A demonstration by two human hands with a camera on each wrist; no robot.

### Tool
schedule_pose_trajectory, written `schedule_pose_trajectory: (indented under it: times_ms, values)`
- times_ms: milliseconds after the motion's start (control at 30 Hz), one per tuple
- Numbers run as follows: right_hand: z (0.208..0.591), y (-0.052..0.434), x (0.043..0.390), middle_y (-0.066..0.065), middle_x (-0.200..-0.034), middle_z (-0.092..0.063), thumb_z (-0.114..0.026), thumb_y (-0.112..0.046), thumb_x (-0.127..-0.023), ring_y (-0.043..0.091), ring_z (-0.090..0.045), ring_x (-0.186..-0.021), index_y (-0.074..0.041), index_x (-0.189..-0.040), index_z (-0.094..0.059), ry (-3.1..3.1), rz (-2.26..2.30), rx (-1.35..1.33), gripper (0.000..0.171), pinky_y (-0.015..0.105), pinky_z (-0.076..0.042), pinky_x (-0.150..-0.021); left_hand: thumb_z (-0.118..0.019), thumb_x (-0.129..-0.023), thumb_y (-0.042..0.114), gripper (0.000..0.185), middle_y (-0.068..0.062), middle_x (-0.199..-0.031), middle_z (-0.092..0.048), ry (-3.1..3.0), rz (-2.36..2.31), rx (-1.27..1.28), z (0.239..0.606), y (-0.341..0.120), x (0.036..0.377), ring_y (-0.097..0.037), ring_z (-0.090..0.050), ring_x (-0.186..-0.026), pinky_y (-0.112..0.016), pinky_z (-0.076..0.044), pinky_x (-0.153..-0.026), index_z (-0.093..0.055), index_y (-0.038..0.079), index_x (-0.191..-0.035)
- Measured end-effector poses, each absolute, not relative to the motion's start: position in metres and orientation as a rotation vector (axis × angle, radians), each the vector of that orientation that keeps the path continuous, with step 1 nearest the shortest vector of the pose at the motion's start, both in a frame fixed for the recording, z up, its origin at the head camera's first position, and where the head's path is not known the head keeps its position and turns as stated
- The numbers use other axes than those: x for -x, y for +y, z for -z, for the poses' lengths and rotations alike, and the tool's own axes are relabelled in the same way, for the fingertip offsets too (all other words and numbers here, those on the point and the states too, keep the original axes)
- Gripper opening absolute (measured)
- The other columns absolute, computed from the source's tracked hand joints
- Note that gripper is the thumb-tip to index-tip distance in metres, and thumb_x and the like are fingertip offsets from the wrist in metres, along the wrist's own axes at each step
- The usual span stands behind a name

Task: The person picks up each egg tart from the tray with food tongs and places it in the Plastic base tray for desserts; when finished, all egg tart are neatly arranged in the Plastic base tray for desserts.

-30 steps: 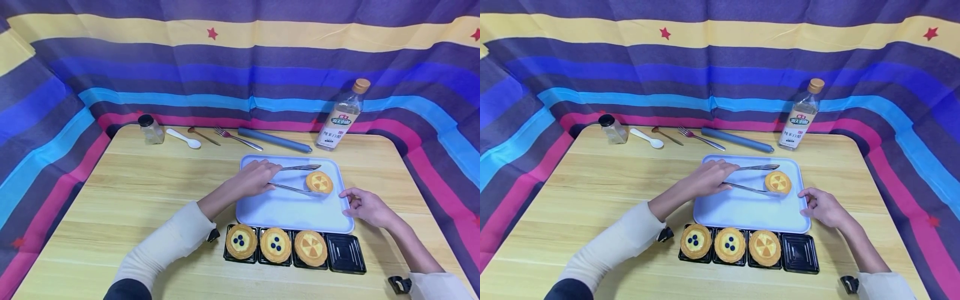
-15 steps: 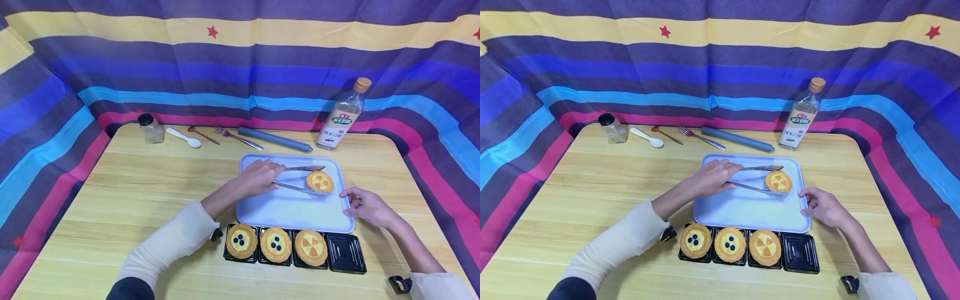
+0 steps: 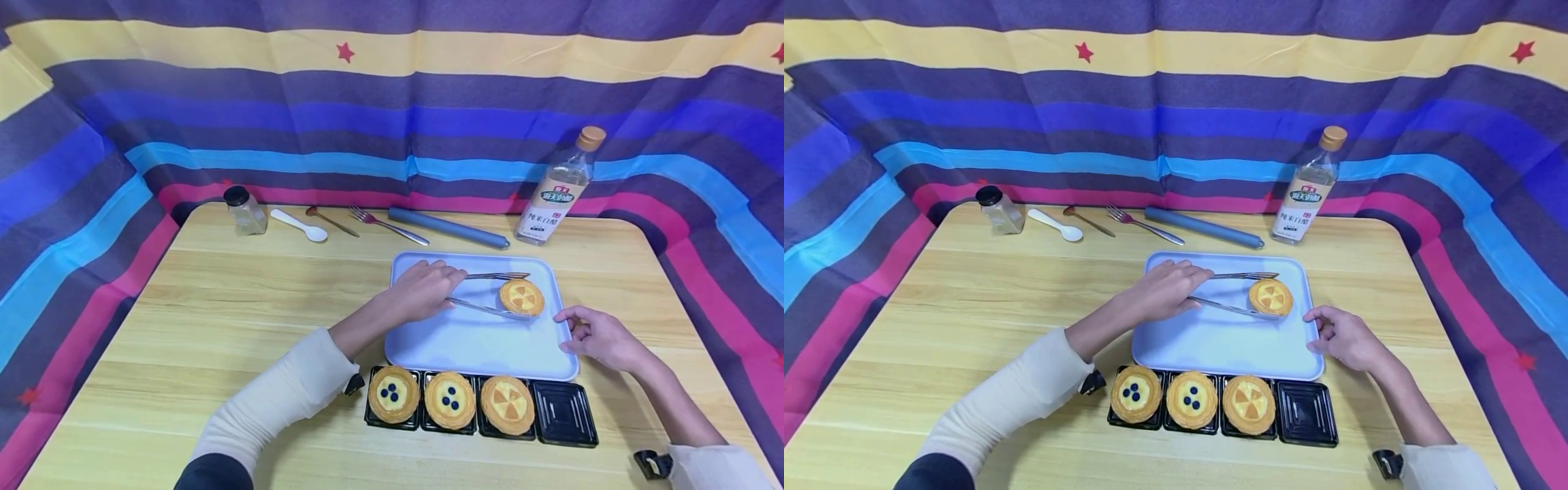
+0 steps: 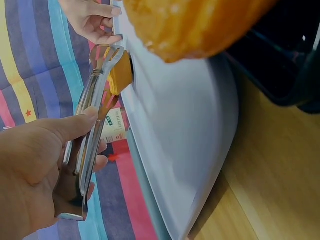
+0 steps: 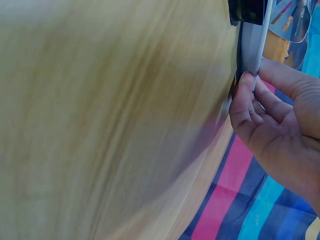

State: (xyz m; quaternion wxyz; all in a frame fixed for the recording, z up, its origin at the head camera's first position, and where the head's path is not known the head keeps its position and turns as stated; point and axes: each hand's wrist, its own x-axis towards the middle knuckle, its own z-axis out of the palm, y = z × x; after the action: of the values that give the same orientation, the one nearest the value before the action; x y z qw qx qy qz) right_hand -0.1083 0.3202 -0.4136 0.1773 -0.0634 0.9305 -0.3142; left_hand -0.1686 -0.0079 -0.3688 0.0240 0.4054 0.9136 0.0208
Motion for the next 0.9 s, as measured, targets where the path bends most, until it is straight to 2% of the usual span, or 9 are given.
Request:
schedule_pose_trajectory:
  times_ms: [333, 567, 900]
  values:
    - [0.412, 0.319, 0.109, 0.005, -0.08, -0.053, -0.073, -0.006, -0.078, 0.006, -0.045, -0.062, 0.002, -0.118, -0.055, 2.638, 0.868, 0.201, 0.045, 0.021, -0.037, -0.053, -0.068, -0.087, 0.034, 0.053, -0.002, -0.127, -0.063, 2.834, -0.082, -1.249, 0.365, -0.013, 0.168, -0.018, -0.058, -0.114, -0.037, -0.05, -0.092, -0.052, 0.012, -0.131]
    - [0.409, 0.322, 0.109, 0.009, -0.091, -0.055, -0.073, -0.01, -0.08, 0.006, -0.048, -0.066, 0.001, -0.12, -0.054, 2.611, 0.888, 0.225, 0.046, 0.021, -0.039, -0.056, -0.068, -0.087, 0.034, 0.054, -0.003, -0.129, -0.062, 2.845, -0.1, -1.265, 0.36, -0.022, 0.164, -0.019, -0.057, -0.117, -0.039, -0.049, -0.095, -0.05, 0.011, -0.132]
    - [0.408, 0.327, 0.116, 0.01, -0.097, -0.061, -0.071, -0.008, -0.081, 0.001, -0.053, -0.072, 0.0, -0.115, -0.059, 2.671, 0.859, 0.288, 0.037, 0.021, -0.047, -0.061, -0.07, -0.085, 0.034, 0.056, -0.003, -0.124, -0.065, 2.847, -0.107, -1.349, 0.354, -0.037, 0.151, -0.018, -0.06, -0.106, -0.031, -0.051, -0.078, -0.052, 0.01, -0.132]
